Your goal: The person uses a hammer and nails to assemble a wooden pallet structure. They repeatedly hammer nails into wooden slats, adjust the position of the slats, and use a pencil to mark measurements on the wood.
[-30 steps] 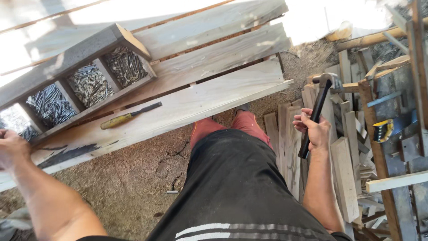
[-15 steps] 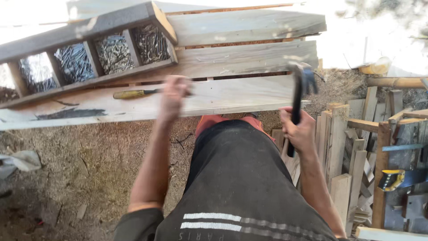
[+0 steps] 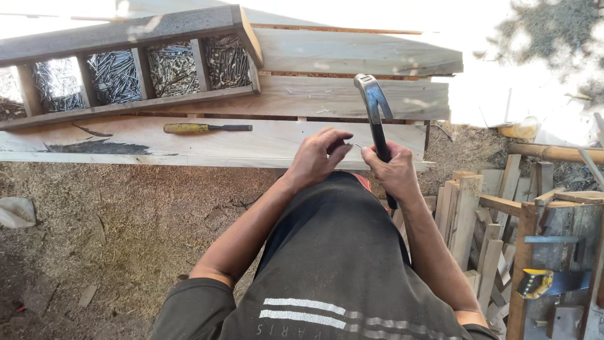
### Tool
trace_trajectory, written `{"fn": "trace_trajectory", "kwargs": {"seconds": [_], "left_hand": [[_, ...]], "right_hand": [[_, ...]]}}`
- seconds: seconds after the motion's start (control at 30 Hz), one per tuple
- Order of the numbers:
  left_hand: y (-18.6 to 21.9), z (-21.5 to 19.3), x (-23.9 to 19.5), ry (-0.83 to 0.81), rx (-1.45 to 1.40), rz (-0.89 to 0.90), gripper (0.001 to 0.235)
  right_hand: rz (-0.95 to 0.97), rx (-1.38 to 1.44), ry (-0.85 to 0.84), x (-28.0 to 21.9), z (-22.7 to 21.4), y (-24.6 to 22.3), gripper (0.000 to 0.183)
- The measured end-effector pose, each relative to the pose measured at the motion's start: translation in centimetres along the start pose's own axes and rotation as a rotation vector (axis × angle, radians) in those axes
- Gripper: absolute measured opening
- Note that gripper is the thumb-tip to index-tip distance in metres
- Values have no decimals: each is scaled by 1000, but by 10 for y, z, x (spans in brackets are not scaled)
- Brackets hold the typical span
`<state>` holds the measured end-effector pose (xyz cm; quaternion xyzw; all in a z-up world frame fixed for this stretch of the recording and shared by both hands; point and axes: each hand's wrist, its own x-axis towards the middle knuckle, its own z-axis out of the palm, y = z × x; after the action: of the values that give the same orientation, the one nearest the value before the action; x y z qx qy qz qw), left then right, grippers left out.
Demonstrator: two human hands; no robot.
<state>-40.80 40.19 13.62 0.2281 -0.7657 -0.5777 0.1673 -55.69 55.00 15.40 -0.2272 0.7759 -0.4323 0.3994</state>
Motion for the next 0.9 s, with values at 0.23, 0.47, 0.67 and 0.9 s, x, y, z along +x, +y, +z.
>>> {"fn": "trace_trajectory", "kwargs": {"seconds": [0.23,0.47,0.67,0.9], "left_hand": [[-19,-2,-13,-22,183,189,13],[-97,-42,34,390,25,-17,15],[-139,-43,49,486,476,63,12],[-143,-31,39,490,540,104,11]], "right_hand": [[71,71,-112,8,22,-1,20],[-80,-46,-76,2,35,-11,26],[-217,-334,-1,-2,47,-27,30],[-408,-411,75,10,61,-13,29]]}}
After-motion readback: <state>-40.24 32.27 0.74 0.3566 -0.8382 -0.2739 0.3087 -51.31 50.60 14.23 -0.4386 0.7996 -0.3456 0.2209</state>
